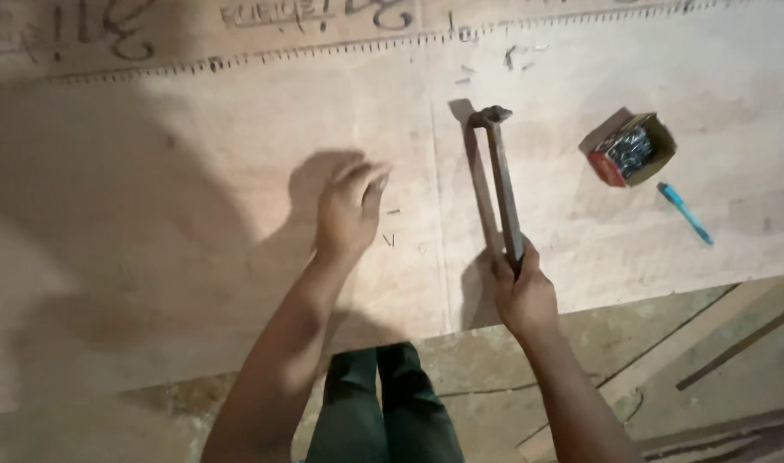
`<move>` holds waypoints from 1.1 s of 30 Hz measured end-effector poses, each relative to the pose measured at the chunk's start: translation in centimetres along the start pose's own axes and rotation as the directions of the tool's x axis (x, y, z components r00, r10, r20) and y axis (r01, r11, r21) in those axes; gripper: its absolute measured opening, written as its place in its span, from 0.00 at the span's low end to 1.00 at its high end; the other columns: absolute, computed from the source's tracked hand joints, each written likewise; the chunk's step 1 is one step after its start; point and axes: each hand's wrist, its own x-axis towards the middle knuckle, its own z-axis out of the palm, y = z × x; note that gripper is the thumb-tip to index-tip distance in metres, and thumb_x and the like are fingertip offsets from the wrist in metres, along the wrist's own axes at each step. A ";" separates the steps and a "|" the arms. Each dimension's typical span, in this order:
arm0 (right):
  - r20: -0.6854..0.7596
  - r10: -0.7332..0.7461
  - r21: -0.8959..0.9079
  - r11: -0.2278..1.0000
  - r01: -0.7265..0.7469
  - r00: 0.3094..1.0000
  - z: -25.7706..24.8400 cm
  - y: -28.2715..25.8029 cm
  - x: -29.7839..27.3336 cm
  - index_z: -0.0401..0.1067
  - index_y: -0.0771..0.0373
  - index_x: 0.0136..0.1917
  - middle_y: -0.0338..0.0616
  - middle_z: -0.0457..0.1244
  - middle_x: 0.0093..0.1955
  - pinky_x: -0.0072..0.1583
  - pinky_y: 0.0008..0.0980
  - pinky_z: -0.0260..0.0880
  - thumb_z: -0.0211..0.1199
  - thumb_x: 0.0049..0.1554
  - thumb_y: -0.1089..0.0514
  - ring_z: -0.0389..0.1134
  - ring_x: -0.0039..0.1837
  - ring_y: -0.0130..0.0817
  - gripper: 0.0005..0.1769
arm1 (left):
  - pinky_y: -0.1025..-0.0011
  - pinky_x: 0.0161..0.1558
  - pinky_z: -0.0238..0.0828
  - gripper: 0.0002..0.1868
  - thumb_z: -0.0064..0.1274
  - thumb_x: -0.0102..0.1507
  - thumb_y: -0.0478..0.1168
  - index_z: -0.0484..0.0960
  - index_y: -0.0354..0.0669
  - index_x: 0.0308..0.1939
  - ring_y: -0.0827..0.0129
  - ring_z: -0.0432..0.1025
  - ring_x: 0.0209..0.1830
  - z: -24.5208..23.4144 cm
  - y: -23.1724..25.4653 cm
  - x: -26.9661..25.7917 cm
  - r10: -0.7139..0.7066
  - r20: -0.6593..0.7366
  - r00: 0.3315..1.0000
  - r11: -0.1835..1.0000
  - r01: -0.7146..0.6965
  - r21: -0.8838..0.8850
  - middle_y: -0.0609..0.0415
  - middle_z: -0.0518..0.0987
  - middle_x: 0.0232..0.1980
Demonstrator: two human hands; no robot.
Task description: The person hammers nails into a large wooden board, using their hands to position the nails and a hammer to drive them into the surface at various marked points.
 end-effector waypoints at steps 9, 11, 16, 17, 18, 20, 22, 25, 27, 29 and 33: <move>0.003 0.095 0.270 0.959 -0.092 0.995 -0.7 0.3 -2.4 0.68 0.69 0.56 0.48 0.67 0.32 0.40 0.35 0.71 0.53 0.67 0.49 0.71 0.35 0.38 0.18 | 0.67 0.58 0.75 0.27 0.59 0.64 0.31 0.76 0.55 0.67 0.62 0.76 0.55 4.7 -1.7 5.1 0.095 0.115 0.989 0.994 -0.089 -0.056 0.51 0.81 0.57; -0.079 0.024 0.288 0.957 0.000 0.997 -1.5 0.1 -3.5 0.66 0.69 0.53 0.41 0.67 0.32 0.40 0.30 0.70 0.55 0.67 0.50 0.71 0.35 0.29 0.17 | 0.68 0.57 0.76 0.36 0.59 0.64 0.31 0.68 0.59 0.75 0.65 0.76 0.53 5.0 -1.7 4.9 0.035 0.162 0.986 0.999 -0.028 -0.043 0.53 0.82 0.55; -0.132 -0.010 0.264 0.964 0.045 0.991 -3.0 -0.4 -4.5 0.65 0.70 0.58 0.45 0.64 0.30 0.38 0.32 0.68 0.57 0.66 0.52 0.68 0.32 0.33 0.18 | 0.71 0.55 0.77 0.39 0.59 0.65 0.32 0.63 0.64 0.77 0.73 0.77 0.47 5.0 -1.4 5.0 -0.005 0.252 0.968 1.000 -0.003 0.028 0.66 0.87 0.47; -0.141 -0.006 0.204 0.978 0.035 0.990 -3.2 -0.6 -4.5 0.65 0.70 0.58 0.47 0.64 0.29 0.38 0.33 0.68 0.58 0.65 0.53 0.69 0.31 0.33 0.17 | 0.71 0.54 0.77 0.39 0.60 0.65 0.32 0.64 0.64 0.77 0.73 0.77 0.46 5.0 -1.4 5.1 -0.011 0.258 0.966 0.999 -0.003 0.052 0.65 0.86 0.46; -0.127 -0.012 0.186 0.982 0.036 0.992 -3.2 -0.7 -4.5 0.65 0.70 0.59 0.47 0.65 0.29 0.37 0.33 0.68 0.58 0.66 0.53 0.70 0.32 0.33 0.18 | 0.71 0.53 0.78 0.39 0.60 0.64 0.32 0.65 0.64 0.76 0.73 0.77 0.45 5.1 -1.4 5.1 -0.020 0.265 0.964 0.997 0.000 0.075 0.65 0.86 0.46; -0.100 -0.028 0.148 0.988 0.043 0.995 -3.4 -0.7 -4.3 0.65 0.71 0.60 0.47 0.67 0.30 0.36 0.33 0.69 0.60 0.66 0.53 0.71 0.32 0.33 0.18 | 0.72 0.52 0.78 0.38 0.60 0.64 0.32 0.66 0.64 0.76 0.74 0.78 0.43 5.2 -1.3 5.1 -0.030 0.273 0.962 0.995 0.003 0.097 0.65 0.86 0.45; -0.188 -0.232 0.013 0.971 0.239 0.954 -3.5 -0.9 -4.2 0.61 0.72 0.70 0.52 0.67 0.39 0.38 0.35 0.71 0.61 0.66 0.57 0.72 0.38 0.40 0.24 | 0.73 0.52 0.79 0.38 0.59 0.64 0.31 0.66 0.64 0.76 0.75 0.78 0.42 5.2 -1.3 4.9 -0.034 0.273 0.961 0.995 0.008 0.097 0.67 0.87 0.45; -0.220 -0.432 -0.119 0.902 0.415 0.875 -3.3 -1.1 -4.0 0.56 0.66 0.79 0.53 0.67 0.43 0.39 0.39 0.70 0.62 0.66 0.61 0.70 0.39 0.45 0.32 | 0.71 0.51 0.78 0.37 0.60 0.64 0.32 0.69 0.65 0.74 0.73 0.78 0.43 5.2 -1.2 4.8 -0.045 0.251 0.967 0.987 0.004 0.163 0.67 0.87 0.44; -0.205 -0.457 -0.153 0.888 0.433 0.866 -3.2 -1.3 -4.0 0.55 0.60 0.82 0.51 0.66 0.40 0.38 0.40 0.68 0.64 0.64 0.63 0.68 0.37 0.44 0.36 | 0.70 0.51 0.77 0.36 0.60 0.63 0.32 0.69 0.64 0.73 0.71 0.78 0.44 5.4 -1.0 5.1 -0.022 0.237 0.971 0.985 -0.020 0.173 0.67 0.87 0.43; -0.165 -0.424 -0.158 0.903 0.400 0.891 -2.9 -1.4 -3.9 0.55 0.54 0.82 0.48 0.64 0.36 0.35 0.41 0.65 0.65 0.63 0.63 0.65 0.33 0.42 0.38 | 0.68 0.51 0.77 0.36 0.59 0.63 0.32 0.70 0.64 0.73 0.70 0.77 0.44 5.3 -0.8 5.1 -0.048 0.240 0.970 0.978 -0.004 0.210 0.65 0.86 0.43; -0.141 -0.413 -0.146 0.908 0.393 0.900 -2.6 -1.4 -3.9 0.54 0.51 0.82 0.45 0.63 0.35 0.32 0.39 0.64 0.65 0.63 0.62 0.63 0.30 0.38 0.38 | 0.68 0.52 0.77 0.36 0.55 0.62 0.29 0.71 0.64 0.73 0.68 0.78 0.45 5.2 -0.8 5.0 -0.074 0.262 0.962 0.975 0.014 0.224 0.64 0.87 0.44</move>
